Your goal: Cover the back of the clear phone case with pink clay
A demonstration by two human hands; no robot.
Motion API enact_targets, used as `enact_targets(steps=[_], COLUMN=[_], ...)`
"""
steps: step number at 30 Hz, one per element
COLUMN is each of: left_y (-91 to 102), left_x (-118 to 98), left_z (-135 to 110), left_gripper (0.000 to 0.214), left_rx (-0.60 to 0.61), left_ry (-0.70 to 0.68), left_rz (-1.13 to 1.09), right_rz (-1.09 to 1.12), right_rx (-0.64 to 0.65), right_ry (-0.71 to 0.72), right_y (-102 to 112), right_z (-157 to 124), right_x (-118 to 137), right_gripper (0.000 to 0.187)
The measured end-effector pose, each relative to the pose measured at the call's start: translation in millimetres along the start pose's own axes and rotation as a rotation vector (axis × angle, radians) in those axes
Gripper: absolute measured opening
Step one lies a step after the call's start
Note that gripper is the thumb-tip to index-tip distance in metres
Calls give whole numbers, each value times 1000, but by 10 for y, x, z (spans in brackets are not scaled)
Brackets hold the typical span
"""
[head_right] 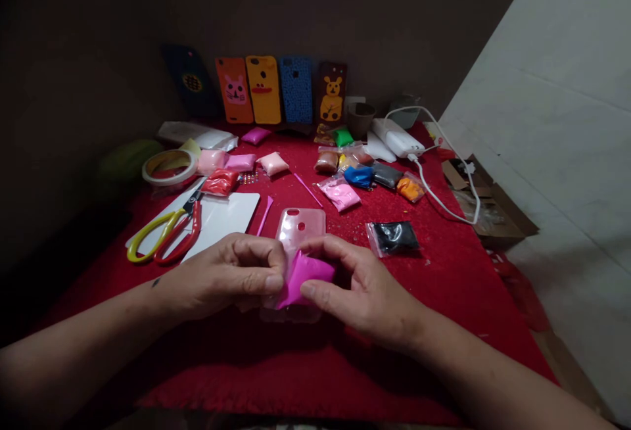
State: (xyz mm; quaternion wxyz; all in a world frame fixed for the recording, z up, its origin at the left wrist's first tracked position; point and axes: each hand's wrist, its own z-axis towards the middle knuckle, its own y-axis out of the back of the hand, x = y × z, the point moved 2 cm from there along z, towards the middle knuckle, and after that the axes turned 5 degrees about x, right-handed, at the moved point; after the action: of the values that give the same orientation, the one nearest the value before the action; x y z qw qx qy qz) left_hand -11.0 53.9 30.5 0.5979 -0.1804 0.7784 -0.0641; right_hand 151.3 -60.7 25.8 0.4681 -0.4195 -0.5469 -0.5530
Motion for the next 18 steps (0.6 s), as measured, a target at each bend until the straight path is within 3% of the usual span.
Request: enact_targets(steps=[2, 4, 5, 9, 15, 18], left_y=[-43, -86, -104, -147, -159, -141], left_x=[-16, -28, -29, -15, -32, -1], left_z=[-22, -41, -47, -60, -62, -49], left_gripper=[27, 27, 27, 28, 22, 21], left_rx=[6, 6, 2, -9, 28, 34], left_ry=[-26, -60, -72, -95, -203, -170], left_rz=[27, 57, 80, 220, 340, 276], right_rz=[-279, -485, -493, -287, -339, -308], right_rx=[-164, -347, -328, -48, -56, -99], right_ry=[104, 171, 153, -102, -164, -160], right_y=[15, 6, -21, -177, -263, -275], right_z=[-28, -70, -81, -73, -52, -53], right_x=[129, 273, 326, 410, 400, 361], right_gripper=[26, 9, 12, 32, 29, 27])
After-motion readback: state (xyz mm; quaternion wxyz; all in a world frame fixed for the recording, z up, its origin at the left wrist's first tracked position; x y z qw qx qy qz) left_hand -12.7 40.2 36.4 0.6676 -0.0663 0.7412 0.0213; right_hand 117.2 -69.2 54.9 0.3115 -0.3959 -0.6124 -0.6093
